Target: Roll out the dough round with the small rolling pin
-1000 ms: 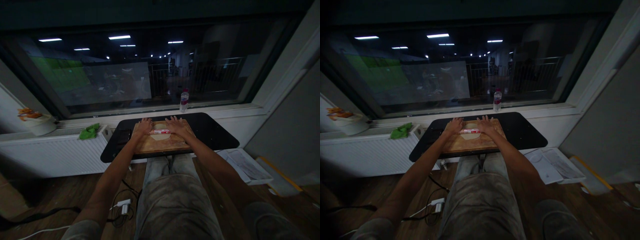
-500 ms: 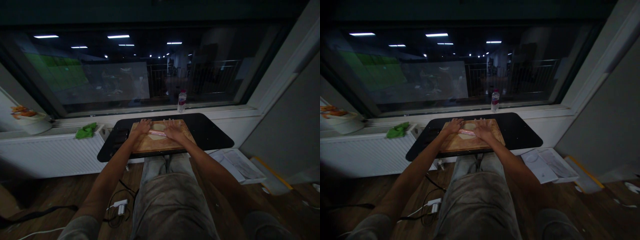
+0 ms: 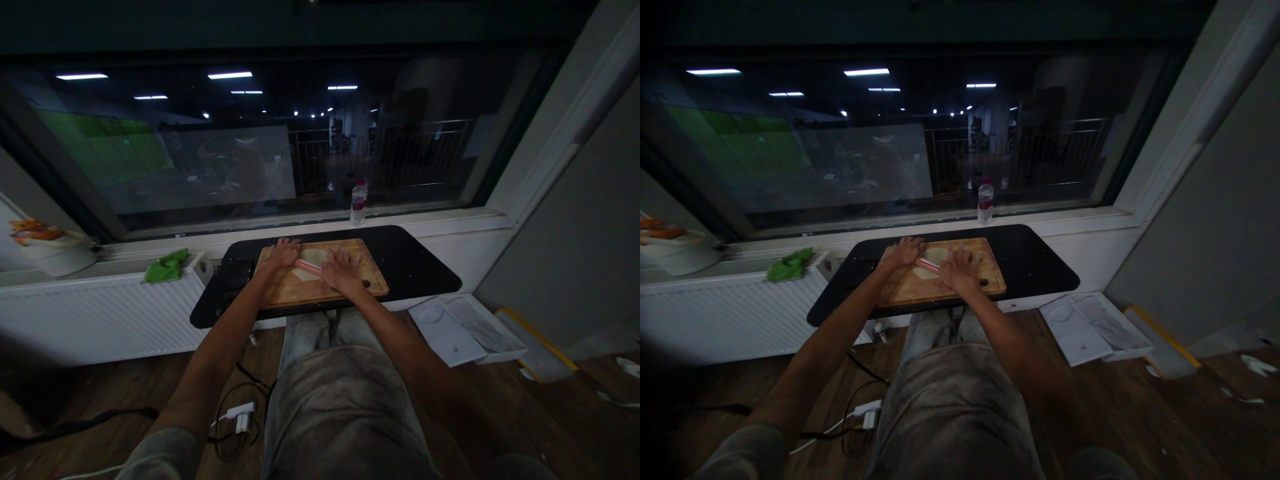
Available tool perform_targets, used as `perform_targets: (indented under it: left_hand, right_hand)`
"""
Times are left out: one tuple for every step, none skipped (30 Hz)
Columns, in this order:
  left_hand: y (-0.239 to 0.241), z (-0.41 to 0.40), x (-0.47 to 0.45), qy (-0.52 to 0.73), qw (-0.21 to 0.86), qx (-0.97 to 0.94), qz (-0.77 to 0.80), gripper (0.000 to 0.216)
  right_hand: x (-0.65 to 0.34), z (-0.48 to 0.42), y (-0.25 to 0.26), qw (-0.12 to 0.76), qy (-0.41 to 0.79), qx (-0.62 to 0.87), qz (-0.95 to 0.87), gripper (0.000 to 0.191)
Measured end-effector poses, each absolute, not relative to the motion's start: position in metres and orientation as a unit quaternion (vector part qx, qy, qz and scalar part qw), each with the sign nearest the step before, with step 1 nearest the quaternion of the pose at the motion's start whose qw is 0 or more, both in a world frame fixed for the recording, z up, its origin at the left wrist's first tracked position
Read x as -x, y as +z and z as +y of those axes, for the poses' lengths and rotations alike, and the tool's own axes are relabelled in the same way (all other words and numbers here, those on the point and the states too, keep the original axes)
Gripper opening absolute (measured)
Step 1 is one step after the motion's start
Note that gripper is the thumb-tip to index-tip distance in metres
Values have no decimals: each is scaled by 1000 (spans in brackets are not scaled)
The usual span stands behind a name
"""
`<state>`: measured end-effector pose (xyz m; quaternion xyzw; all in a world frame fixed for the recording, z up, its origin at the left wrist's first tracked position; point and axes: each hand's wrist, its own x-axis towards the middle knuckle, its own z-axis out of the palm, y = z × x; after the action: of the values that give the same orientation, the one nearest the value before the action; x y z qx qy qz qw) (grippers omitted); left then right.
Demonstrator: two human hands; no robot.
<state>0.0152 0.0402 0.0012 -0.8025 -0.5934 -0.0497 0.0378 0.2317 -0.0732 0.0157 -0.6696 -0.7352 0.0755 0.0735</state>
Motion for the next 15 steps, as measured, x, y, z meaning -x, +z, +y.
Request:
perform_targets:
  left_hand:
    - [0,42,-15,-45,39,807,-587,57]
    - [-1,45,-14,-40,40,813,-580,57]
    - [-2,47,-14,-35,41,819,-571,57]
    - [-4,49,-14,-30,42,825,-563,57]
    - [-5,51,-14,-26,43,830,-555,57]
    - [-6,53,-13,-23,44,835,-548,57]
    - [-7,55,-13,-21,45,838,-543,57]
    - [-9,57,-12,-20,47,840,-540,57]
    - [-10,58,-11,-20,49,842,-537,57]
    - [-11,59,-11,-21,51,843,-535,57]
    - [-12,60,-10,-23,53,844,-533,56]
    - [-12,61,-9,-26,55,845,-532,56]
    - [-13,61,-8,-30,56,846,-530,55]
    - [-14,60,-7,-34,58,847,-528,54]
    - [-15,59,-7,-38,59,848,-526,53]
  right_hand:
    - [-229,-77,14,86,74,675,-729,75]
    - [-226,-80,12,102,68,679,-724,74]
    - [-223,-84,10,117,60,680,-721,73]
    - [-220,-87,7,131,53,681,-718,73]
    - [-217,-90,5,144,49,682,-716,72]
    - [-214,-93,3,153,47,683,-713,72]
    - [-212,-95,2,158,48,685,-710,71]
    - [-209,-98,2,160,50,687,-707,70]
    - [-207,-100,2,160,53,688,-705,70]
    - [-206,-101,3,161,55,688,-705,69]
    - [-205,-103,4,161,58,687,-706,69]
    - [-206,-103,6,160,62,685,-708,69]
    - [-207,-103,7,159,68,683,-710,69]
    - [-209,-102,9,157,75,680,-712,69]
    - [-212,-100,11,153,82,678,-715,69]
